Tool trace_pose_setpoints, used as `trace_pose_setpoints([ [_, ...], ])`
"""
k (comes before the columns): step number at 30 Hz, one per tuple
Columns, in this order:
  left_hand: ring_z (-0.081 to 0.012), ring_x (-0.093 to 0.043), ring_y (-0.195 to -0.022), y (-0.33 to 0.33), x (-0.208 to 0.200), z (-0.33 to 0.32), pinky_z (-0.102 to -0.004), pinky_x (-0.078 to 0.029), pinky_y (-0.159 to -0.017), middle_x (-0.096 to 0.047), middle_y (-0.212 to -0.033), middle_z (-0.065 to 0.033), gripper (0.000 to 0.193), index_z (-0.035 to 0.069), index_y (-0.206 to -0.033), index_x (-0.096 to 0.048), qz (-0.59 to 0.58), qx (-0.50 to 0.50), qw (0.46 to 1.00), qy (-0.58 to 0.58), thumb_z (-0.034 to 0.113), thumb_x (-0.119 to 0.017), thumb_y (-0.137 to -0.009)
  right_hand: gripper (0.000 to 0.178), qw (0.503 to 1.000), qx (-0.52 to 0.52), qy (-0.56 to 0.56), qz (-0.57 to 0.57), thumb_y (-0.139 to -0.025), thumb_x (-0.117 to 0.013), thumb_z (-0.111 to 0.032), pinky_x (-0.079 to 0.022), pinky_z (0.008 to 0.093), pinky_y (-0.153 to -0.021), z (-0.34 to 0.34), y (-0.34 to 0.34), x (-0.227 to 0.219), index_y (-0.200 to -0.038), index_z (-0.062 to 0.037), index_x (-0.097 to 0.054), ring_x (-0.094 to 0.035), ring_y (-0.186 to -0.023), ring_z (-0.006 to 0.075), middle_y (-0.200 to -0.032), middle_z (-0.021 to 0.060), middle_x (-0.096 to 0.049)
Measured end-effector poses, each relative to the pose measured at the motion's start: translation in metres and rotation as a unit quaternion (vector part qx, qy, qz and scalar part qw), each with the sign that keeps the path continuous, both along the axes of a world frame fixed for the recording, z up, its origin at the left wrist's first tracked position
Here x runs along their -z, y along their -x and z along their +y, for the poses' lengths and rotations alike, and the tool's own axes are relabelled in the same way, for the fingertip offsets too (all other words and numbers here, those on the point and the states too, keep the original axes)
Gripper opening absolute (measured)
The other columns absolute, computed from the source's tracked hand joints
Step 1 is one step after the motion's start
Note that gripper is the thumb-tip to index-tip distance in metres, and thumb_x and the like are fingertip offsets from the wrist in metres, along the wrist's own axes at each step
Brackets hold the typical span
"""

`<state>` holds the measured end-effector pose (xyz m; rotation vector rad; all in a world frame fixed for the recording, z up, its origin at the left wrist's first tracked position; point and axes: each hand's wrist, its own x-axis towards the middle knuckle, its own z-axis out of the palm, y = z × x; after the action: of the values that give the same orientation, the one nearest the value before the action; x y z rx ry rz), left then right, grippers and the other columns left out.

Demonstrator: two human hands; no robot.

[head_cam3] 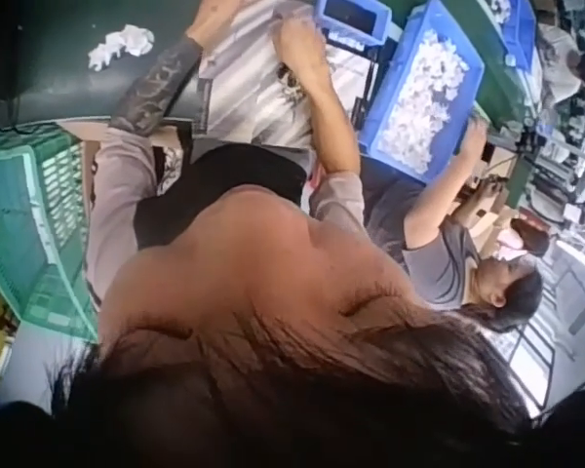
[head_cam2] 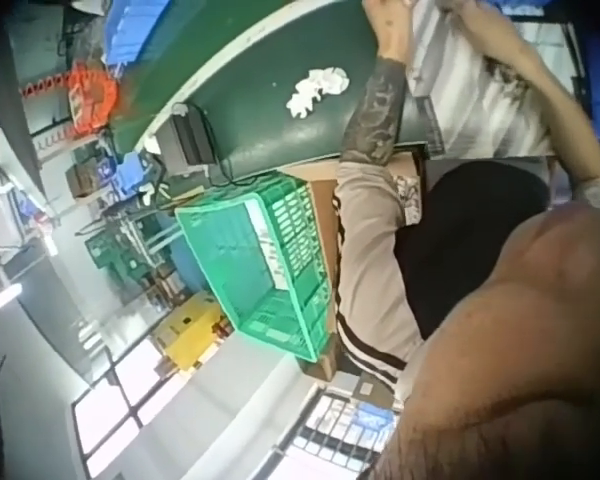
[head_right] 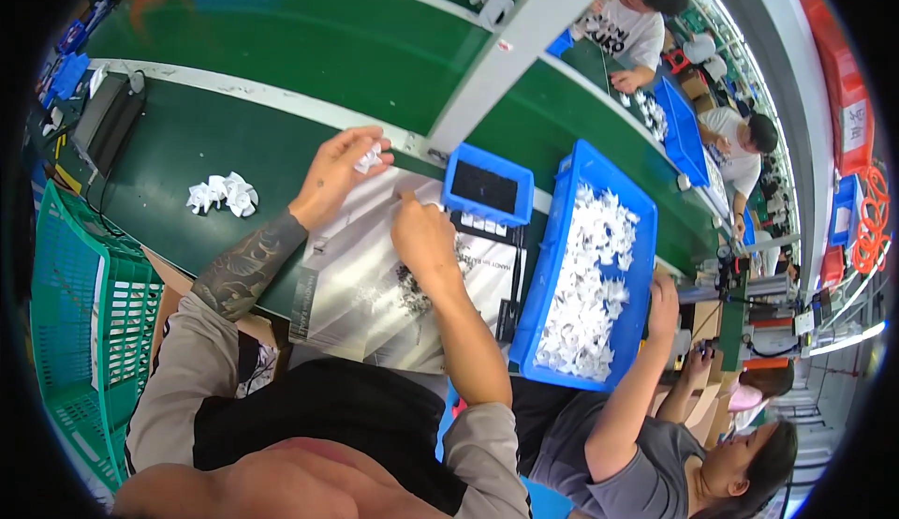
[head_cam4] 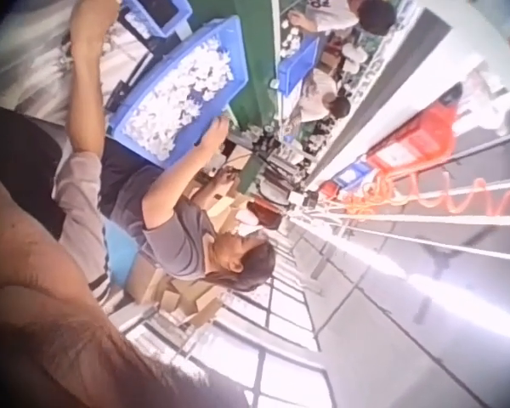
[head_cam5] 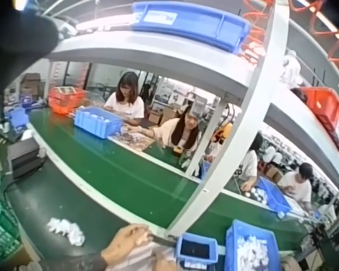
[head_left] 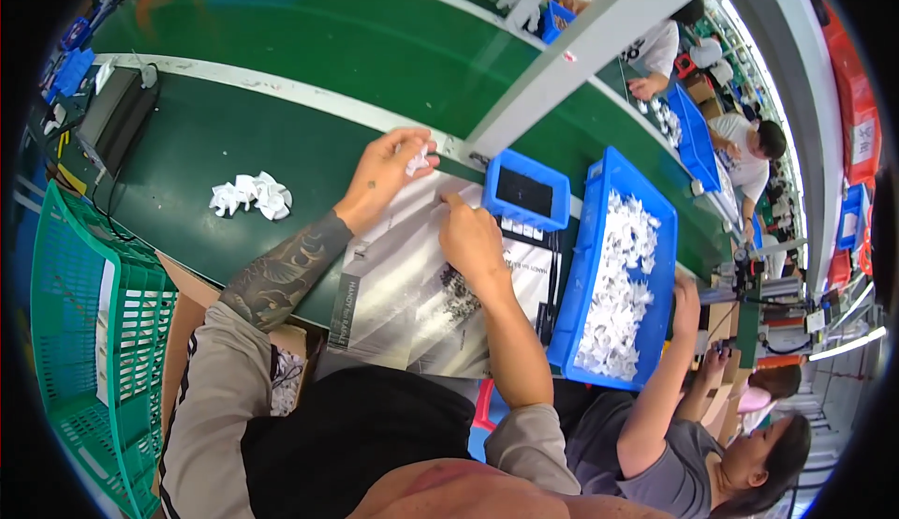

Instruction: The person picks up a white plastic fan blade and a small black component by hand, then presses the component into the center of the blade. This process is repeated, and each assembled unit is placed onto a pile on the green work surface.

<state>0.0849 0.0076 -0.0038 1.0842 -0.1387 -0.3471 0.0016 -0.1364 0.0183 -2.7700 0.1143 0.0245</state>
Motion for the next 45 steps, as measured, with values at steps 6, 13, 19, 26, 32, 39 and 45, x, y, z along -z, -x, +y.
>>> trace_pose_setpoints([
  [6,-0.0261,-0.058,-0.109,-0.003,-0.014,0.004,-0.0344,-0.048,-0.095,-0.055,-0.121,-0.0181,0.04,-0.007,-0.129,-0.045,0.045,0.003,0.995,0.088,0.017,-0.044,-0.097,0.032,0.996,-0.076,0.041,0.033,-0.086,-0.048,-0.007,-0.052,0.0515,-0.067,0.012,0.019,-0.006,-0.115,-0.007,-0.062,-0.064,-0.072,0.0438,-0.077,0.0292,-0.063],
  [13,-0.0301,-0.054,-0.116,0.006,-0.01,-0.003,-0.0374,-0.045,-0.099,-0.05,-0.129,-0.022,0.043,-0.009,-0.133,-0.039,0.049,0.031,0.995,0.079,0.012,-0.038,-0.096,0.029,0.898,0.017,-0.439,-0.002,-0.09,-0.046,-0.008,-0.039,0.0329,-0.039,-0.035,0.005,0.009,-0.115,-0.0004,-0.059,-0.048,-0.038,0.021,-0.055,0.0114,-0.055],
  [19,-0.0304,-0.054,-0.117,0.015,-0.013,-0.005,-0.0379,-0.045,-0.099,-0.05,-0.129,-0.0221,0.043,-0.009,-0.134,-0.039,0.059,0.049,0.995,0.063,0.012,-0.038,-0.096,0.029,0.659,0.131,-0.735,0.092,-0.093,-0.043,-0.007,-0.021,0.022,-0.034,-0.037,0.01,-0.004,-0.115,0.0049,-0.057,-0.025,-0.033,0.0066,-0.048,-0.0015,-0.038],
  [26,-0.0296,-0.054,-0.116,0.02,-0.015,-0.007,-0.0378,-0.046,-0.099,-0.05,-0.128,-0.0212,0.043,-0.008,-0.134,-0.039,0.091,0.069,0.986,0.119,0.013,-0.042,-0.097,0.029,0.667,0.085,-0.739,0.037,-0.095,-0.044,-0.008,-0.026,0.0223,-0.037,-0.035,0.011,-0.001,-0.118,0.0021,-0.058,-0.031,-0.036,0.0066,-0.049,-0.0013,-0.041],
  [32,-0.0305,-0.05,-0.122,0.035,-0.02,-0.012,-0.0405,-0.044,-0.101,-0.047,-0.133,-0.0229,0.044,-0.007,-0.137,-0.036,0.1,0.083,0.98,0.151,0.015,-0.039,-0.098,0.029,0.853,-0.017,-0.477,-0.213,-0.098,-0.044,-0.011,-0.03,0.021,-0.04,-0.015,0.019,0.023,-0.12,-0.0014,-0.06,-0.035,-0.041,0.0049,-0.052,-0.0012,-0.046],
  [39,-0.0276,-0.05,-0.123,0.04,-0.024,-0.009,-0.0399,-0.045,-0.101,-0.046,-0.135,-0.022,0.043,-0.005,-0.137,-0.037,0.088,0.092,0.979,0.161,0.015,-0.041,-0.099,0.029,0.806,0.025,-0.574,-0.145,-0.098,-0.044,-0.011,-0.03,0.0196,-0.04,-0.01,0.019,0.01,-0.12,-0.0022,-0.06,-0.037,-0.043,0.0047,-0.053,-0.0005,-0.046],
  [45,-0.0229,-0.05,-0.12,0.042,-0.024,-0.01,-0.0387,-0.046,-0.1,-0.046,-0.135,-0.0203,0.043,-0.006,-0.136,-0.038,0.079,0.107,0.979,0.157,0.015,-0.045,-0.099,0.03,0.794,0.024,-0.597,-0.11,-0.097,-0.042,-0.011,-0.03,0.02,-0.039,-0.013,0.018,0.013,-0.119,-0.0015,-0.06,-0.036,-0.041,0.0058,-0.052,-0.0002,-0.045],
])
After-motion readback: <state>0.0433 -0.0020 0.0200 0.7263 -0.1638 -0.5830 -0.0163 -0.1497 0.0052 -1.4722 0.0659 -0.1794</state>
